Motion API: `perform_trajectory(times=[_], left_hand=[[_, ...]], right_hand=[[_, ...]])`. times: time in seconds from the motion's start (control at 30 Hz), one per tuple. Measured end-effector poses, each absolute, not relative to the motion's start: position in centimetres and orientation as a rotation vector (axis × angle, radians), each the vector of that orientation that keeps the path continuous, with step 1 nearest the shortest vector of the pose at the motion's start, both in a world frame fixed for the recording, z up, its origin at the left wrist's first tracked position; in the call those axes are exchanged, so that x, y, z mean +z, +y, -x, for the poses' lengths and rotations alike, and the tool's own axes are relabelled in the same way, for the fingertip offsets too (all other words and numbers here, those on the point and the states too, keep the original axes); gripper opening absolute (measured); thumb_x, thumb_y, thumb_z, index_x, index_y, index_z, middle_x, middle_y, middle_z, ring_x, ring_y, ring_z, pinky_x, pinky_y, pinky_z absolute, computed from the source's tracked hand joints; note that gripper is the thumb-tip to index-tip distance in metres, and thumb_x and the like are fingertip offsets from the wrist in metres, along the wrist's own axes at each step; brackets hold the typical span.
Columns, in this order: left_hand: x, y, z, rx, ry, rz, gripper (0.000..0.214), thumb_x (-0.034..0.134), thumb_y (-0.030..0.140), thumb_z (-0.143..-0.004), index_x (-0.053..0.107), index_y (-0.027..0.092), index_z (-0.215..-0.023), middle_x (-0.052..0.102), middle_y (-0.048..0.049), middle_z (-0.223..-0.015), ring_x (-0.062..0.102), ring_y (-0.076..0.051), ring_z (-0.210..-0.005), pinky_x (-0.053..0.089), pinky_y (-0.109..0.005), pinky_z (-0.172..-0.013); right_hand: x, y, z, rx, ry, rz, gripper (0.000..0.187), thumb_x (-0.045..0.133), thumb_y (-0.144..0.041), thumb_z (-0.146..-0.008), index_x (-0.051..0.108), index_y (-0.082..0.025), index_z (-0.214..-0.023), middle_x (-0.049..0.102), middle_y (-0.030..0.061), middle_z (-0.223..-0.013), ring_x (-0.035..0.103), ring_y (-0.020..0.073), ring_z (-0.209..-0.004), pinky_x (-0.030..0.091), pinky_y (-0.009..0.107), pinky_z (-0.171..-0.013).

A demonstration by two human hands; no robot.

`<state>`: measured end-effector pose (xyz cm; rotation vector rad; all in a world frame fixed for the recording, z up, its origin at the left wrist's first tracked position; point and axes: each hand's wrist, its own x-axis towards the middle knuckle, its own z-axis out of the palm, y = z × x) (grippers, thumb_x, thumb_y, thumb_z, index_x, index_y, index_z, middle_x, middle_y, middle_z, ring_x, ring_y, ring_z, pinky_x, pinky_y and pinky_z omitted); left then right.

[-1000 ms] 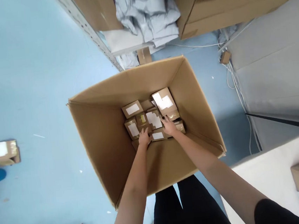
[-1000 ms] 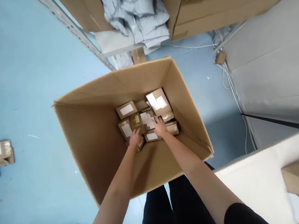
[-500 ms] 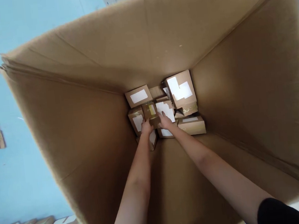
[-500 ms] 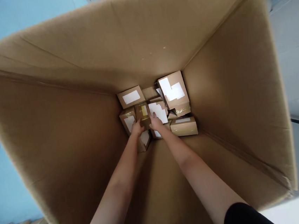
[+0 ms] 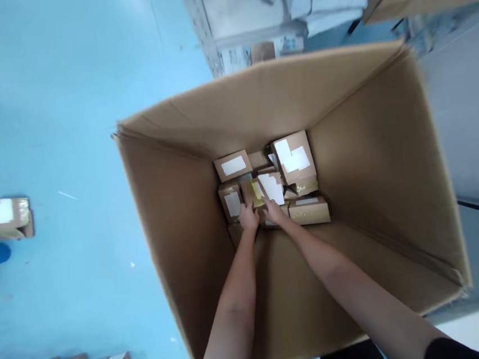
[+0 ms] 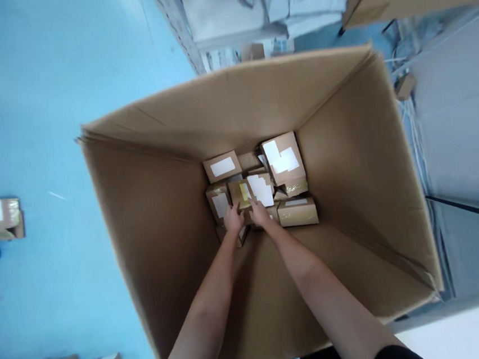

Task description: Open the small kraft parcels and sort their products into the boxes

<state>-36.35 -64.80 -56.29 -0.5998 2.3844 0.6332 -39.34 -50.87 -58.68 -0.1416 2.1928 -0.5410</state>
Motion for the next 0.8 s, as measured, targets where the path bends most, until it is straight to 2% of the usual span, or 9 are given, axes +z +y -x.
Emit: perform_trajectory(times=[0.3,0.57,0.67,0.8], left_hand=[[-39.3,-66.1,38.1,0.682,2.51,0.419,0.049,0.064,0.024,-0.095,0.064,0.025,-0.145,0.063,-0.0116,-0.129,0.069,-0.023,-0.106,0.054,-0.03,-0.094],[-22.3,-65.2,40.5,0.8,2.907,0.125,0.049,0.058,0.015,-0.095,0.066,0.027,-0.142,0.063,-0.0105,-0.122,0.063,-0.025,-0.119,0.052,-0.035,-0.104],[-17.5,-63.5,40.3,0.847,3.024,-0.088,0.049,0.056,0.014,-0.095,0.066,0.028,-0.142,0.063,-0.0101,-0.12,0.064,-0.025,-0.116,0.053,-0.036,-0.103],[-12.9,-59.3,38.4,0.861,3.128,-0.372,0.047,0.05,0.018,-0.1,0.064,0.028,-0.144,0.063,-0.0118,-0.123,0.064,-0.026,-0.117,0.055,-0.038,-0.102]], right_hand=[[-40.3,-50.8,42.3,-0.441,2.361,0.24,0.065,0.057,-0.019,-0.099,0.043,-0.023,-0.163,0.063,0.0172,-0.137,0.065,0.0266,-0.122,0.046,0.035,-0.108],[-21.2,-50.1,42.3,-0.533,2.69,0.103,0.063,0.053,-0.019,-0.101,0.041,-0.022,-0.162,0.062,0.0187,-0.137,0.066,0.0284,-0.12,0.049,0.037,-0.104],[-16.2,-48.4,40.6,-0.607,2.835,0.038,0.065,0.055,-0.019,-0.1,0.04,-0.023,-0.163,0.062,0.0177,-0.134,0.065,0.0289,-0.12,0.05,0.038,-0.103],[-11.5,-44.5,37.0,-0.727,2.978,-0.153,0.071,0.056,-0.015,-0.097,0.037,-0.027,-0.164,0.056,0.0173,-0.142,0.069,0.0278,-0.112,0.054,0.037,-0.097]])
